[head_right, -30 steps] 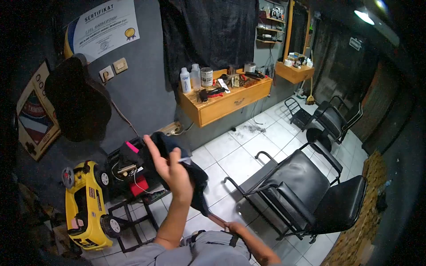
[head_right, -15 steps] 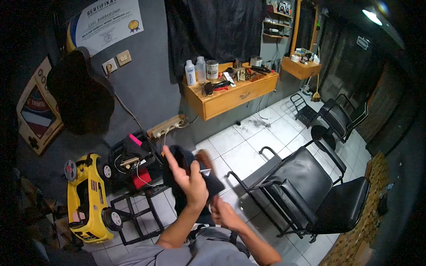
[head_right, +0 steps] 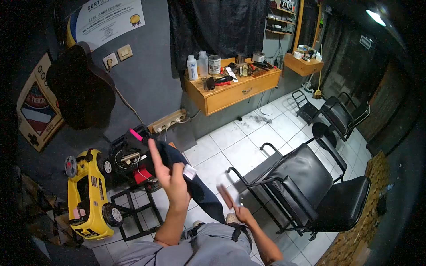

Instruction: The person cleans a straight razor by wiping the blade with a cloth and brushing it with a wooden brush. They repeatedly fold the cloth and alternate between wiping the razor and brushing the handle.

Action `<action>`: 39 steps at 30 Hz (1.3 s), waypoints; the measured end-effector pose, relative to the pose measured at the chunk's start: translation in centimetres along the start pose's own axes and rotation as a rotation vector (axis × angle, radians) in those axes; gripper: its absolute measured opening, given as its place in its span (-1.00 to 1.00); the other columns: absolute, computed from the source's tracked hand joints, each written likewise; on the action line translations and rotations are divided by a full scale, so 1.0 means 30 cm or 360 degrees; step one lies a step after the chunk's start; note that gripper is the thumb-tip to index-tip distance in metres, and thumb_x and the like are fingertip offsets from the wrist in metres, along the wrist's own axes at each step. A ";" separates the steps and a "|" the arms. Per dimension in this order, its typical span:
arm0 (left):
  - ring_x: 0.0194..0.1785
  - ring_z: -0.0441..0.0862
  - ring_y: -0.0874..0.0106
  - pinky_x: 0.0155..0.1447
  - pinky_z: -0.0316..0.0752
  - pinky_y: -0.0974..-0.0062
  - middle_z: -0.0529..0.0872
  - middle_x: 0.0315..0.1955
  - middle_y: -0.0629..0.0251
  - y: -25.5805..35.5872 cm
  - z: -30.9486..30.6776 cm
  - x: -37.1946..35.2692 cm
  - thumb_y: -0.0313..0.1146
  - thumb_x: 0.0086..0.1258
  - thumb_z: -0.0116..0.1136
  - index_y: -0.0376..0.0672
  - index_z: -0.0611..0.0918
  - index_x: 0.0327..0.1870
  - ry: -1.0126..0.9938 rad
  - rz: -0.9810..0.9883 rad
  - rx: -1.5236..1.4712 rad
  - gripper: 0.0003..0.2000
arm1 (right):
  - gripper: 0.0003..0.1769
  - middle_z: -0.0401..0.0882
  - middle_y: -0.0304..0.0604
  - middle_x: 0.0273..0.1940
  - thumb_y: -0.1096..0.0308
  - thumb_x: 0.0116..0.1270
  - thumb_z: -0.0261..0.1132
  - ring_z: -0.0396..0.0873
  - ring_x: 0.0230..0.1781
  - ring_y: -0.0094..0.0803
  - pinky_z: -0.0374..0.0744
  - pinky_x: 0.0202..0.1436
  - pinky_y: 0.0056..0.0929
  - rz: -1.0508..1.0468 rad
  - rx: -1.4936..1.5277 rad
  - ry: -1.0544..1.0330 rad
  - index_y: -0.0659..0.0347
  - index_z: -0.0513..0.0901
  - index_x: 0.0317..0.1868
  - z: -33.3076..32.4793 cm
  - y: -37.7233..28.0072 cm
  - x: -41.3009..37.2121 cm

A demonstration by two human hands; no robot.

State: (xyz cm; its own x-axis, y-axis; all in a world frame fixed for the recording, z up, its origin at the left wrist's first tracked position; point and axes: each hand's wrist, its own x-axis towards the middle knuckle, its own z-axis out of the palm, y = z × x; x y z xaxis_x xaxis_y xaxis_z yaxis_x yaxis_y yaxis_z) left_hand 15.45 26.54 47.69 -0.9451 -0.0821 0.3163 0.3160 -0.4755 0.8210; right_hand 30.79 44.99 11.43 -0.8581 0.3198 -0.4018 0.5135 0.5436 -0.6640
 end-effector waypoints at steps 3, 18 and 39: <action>-0.02 0.32 0.53 0.09 0.28 0.62 0.32 0.01 0.26 -0.083 -0.016 -0.027 -0.73 0.05 -0.08 -0.16 0.24 0.41 -0.0120 0.0039 0.0324 -0.26 | -0.38 0.34 -0.24 -0.66 -0.17 0.50 -0.18 0.30 -0.72 -0.47 0.24 -0.67 -0.44 -0.0017 0.1291 -0.0232 0.17 0.42 -0.49 -0.251 -0.416 -0.146; -0.32 0.28 0.68 -0.21 0.23 0.79 0.38 -0.32 0.44 0.109 -0.009 0.010 -0.76 0.07 -0.25 -0.30 0.25 0.36 -0.0389 0.0002 -0.0199 -0.32 | -0.34 0.60 0.19 -0.48 -0.12 0.37 0.03 0.60 -0.50 -0.02 0.53 -0.38 -0.11 -0.0252 -0.0352 -0.0220 0.44 0.60 -0.42 0.205 0.227 0.041; -0.14 0.30 0.57 0.04 0.28 0.69 0.34 -0.05 0.37 -0.061 0.012 -0.025 -0.77 -0.03 -0.19 -0.27 0.23 0.38 -0.0790 -0.0169 -0.0030 -0.25 | -0.53 0.60 0.17 -0.41 0.07 0.41 -0.01 0.50 -0.34 0.34 0.48 -0.23 -0.02 -0.0234 -0.0035 -0.0011 0.39 0.56 -0.27 -0.068 -0.343 -0.067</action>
State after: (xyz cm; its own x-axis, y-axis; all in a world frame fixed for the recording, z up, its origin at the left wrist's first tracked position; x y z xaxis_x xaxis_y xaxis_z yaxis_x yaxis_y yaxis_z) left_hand 15.62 27.80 46.12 -0.8171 0.3915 0.4232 0.2146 -0.4748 0.8535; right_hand 27.23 40.34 20.34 -0.9238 0.2301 -0.3059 0.3822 0.6008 -0.7021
